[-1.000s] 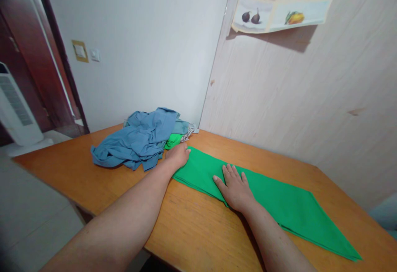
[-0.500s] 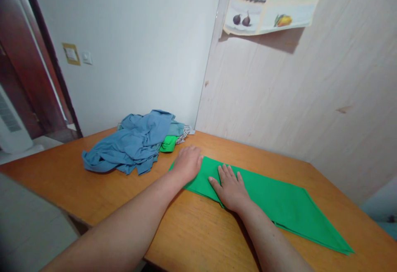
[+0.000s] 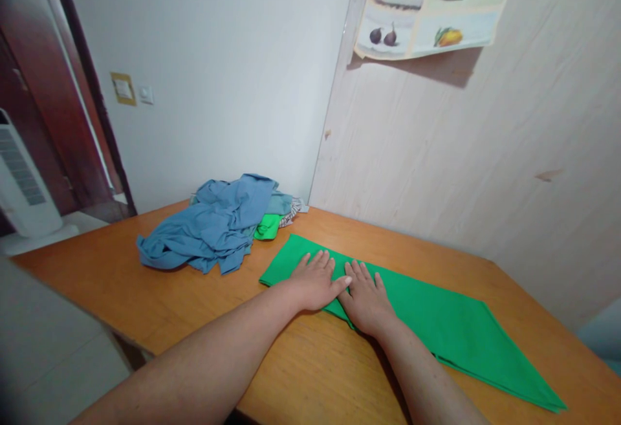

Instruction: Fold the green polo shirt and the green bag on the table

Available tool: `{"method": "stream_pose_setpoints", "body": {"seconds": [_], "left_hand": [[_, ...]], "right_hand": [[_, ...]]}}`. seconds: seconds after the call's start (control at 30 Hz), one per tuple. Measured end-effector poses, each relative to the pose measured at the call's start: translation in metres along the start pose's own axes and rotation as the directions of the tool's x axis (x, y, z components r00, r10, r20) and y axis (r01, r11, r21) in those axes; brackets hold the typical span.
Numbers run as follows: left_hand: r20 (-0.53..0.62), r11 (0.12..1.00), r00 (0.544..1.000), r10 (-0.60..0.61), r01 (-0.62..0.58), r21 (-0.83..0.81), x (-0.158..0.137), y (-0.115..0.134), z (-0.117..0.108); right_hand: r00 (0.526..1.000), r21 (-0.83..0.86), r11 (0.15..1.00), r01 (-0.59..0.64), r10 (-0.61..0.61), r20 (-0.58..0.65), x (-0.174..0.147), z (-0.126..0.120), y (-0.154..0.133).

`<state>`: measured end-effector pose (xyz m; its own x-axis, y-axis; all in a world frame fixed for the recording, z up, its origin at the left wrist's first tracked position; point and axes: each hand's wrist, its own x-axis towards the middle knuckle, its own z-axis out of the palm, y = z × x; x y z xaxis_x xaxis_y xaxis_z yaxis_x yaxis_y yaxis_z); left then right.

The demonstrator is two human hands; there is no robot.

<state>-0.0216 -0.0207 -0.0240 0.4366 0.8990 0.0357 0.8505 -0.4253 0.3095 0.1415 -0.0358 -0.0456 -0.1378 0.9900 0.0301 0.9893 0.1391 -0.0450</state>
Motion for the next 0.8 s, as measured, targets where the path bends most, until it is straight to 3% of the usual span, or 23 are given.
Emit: {"method": "stream_pose_setpoints", "body": {"seconds": [0.23,0.33,0.47,0.57,0.8], "left_hand": [[-0.038,0.987,0.987,-0.156,0.157,0.030,0.006,-0.001,-0.002],[-0.127,0.970,0.965,-0.229,0.237,0.052,0.010,-0.010,-0.005],[-0.265,0.979,0.956,-0.126,0.162,0.119,0.017,-0.028,-0.012],[-0.241,0.987,0.968,-0.063,0.097,0.131,0.021,-0.039,-0.015],[-0.185,0.984,0.975,-0.123,0.144,0.107,0.027,-0.053,-0.004]], "right_hand": [[1.000,0.026,1.000,0.013,-0.013,0.004,0.000,-0.001,-0.001],[1.000,0.021,1.000,0.021,-0.021,-0.002,0.001,-0.001,-0.001],[1.000,0.017,1.000,0.013,-0.013,0.004,0.001,0.000,-0.001],[1.000,0.015,1.000,0.011,-0.011,0.009,0.001,0.001,0.000],[1.000,-0.001,1.000,0.014,-0.014,-0.005,0.001,0.004,0.003]]}}
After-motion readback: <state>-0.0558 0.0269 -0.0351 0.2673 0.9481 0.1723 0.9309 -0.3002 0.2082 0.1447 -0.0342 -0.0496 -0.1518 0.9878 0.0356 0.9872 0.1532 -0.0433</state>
